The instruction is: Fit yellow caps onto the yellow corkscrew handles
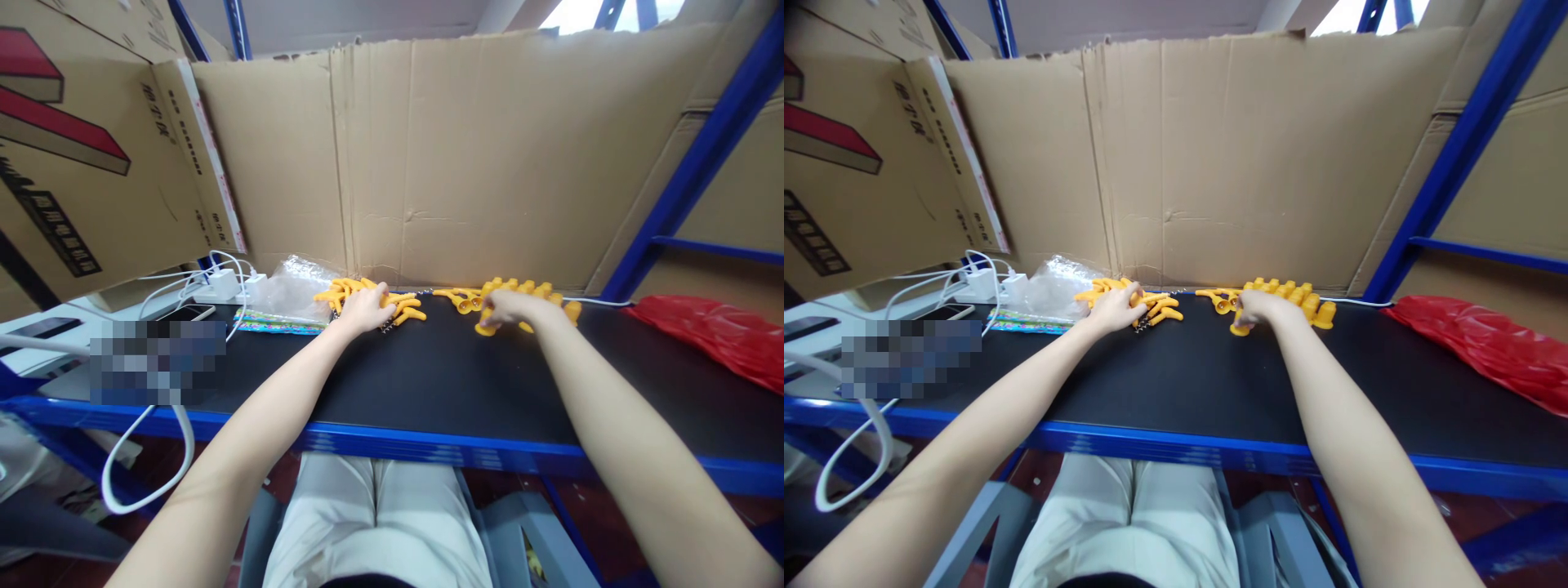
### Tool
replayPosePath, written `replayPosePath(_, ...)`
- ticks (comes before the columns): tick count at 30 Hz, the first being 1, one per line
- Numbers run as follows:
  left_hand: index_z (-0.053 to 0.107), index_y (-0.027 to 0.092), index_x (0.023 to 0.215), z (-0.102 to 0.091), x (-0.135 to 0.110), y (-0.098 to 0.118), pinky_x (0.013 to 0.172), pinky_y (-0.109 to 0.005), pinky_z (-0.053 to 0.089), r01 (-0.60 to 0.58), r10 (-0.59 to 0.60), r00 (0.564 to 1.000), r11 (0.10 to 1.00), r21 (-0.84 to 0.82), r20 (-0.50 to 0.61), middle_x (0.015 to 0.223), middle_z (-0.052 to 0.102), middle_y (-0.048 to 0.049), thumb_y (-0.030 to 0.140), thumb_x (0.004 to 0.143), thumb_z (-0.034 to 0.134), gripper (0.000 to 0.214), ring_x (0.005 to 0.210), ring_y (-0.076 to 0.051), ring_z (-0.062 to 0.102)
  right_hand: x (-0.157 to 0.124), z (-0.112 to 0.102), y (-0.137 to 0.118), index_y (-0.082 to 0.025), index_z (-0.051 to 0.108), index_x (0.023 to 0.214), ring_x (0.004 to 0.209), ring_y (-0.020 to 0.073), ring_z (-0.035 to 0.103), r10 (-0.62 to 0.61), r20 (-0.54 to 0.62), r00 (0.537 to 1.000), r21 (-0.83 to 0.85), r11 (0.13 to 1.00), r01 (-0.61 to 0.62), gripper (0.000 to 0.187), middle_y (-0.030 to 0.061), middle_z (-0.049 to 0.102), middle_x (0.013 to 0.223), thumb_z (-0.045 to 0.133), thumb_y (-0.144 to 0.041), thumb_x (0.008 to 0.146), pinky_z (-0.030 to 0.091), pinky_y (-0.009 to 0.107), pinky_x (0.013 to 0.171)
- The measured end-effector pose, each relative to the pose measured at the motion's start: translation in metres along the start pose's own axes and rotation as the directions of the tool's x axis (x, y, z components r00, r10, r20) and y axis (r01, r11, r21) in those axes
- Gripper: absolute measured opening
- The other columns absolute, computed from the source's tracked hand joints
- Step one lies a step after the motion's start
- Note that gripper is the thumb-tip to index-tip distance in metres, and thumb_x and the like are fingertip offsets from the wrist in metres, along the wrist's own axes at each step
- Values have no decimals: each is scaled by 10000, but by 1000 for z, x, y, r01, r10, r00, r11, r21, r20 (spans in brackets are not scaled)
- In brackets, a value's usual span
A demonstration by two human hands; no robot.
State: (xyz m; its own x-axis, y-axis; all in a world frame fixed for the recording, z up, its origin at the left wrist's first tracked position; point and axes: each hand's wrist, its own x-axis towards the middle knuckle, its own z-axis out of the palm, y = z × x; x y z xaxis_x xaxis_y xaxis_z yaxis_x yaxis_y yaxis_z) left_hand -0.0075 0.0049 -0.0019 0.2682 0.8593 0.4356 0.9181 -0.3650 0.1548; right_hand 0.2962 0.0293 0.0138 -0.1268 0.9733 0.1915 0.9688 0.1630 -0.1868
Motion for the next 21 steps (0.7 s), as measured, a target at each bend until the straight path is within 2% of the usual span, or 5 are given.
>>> replayPosePath(2,557,185,1054,0,0,0,738,-378,456,-19,19,1000,1000,-5,10,822,661,-79,394,793,480,342,862,-296,634,-1,4,-11,-154,630,703,816,299,615,2,224,975,2,1000,-3,213,112,659,766,764,-291,609,445,401,722)
replayPosePath(4,562,185,1057,0,-1,-1,744,-386,457,-30,31,999,999,-11,18,843,664,-83,415,785,491,363,878,-306,632,-2,7,-24,-154,617,714,786,271,618,-49,291,955,49,998,36,196,100,659,772,719,-316,670,445,379,720)
replayPosePath(10,567,187,1074,0,-1,-1,776,-403,457,-41,42,999,999,-33,29,877,671,-87,434,785,495,387,902,-313,629,-8,7,-52,-172,565,828,758,231,608,-97,20,995,-4,995,97,176,84,649,820,665,-260,713,443,324,671)
replayPosePath(15,567,181,1080,0,-2,-1,768,-405,458,-49,49,998,999,-23,28,861,674,-92,452,791,484,405,892,-317,631,-5,13,-53,-154,578,918,896,225,598,-248,-80,965,-81,967,242,207,111,638,991,627,-166,717,442,302,759)
replayPosePath(21,569,178,1067,0,-1,-3,747,-387,454,-67,68,998,997,-31,12,840,668,-92,439,782,496,394,864,-308,632,0,17,-48,-160,616,1019,948,236,599,-301,-146,942,0,953,304,268,110,650,1039,604,-200,754,439,327,829)
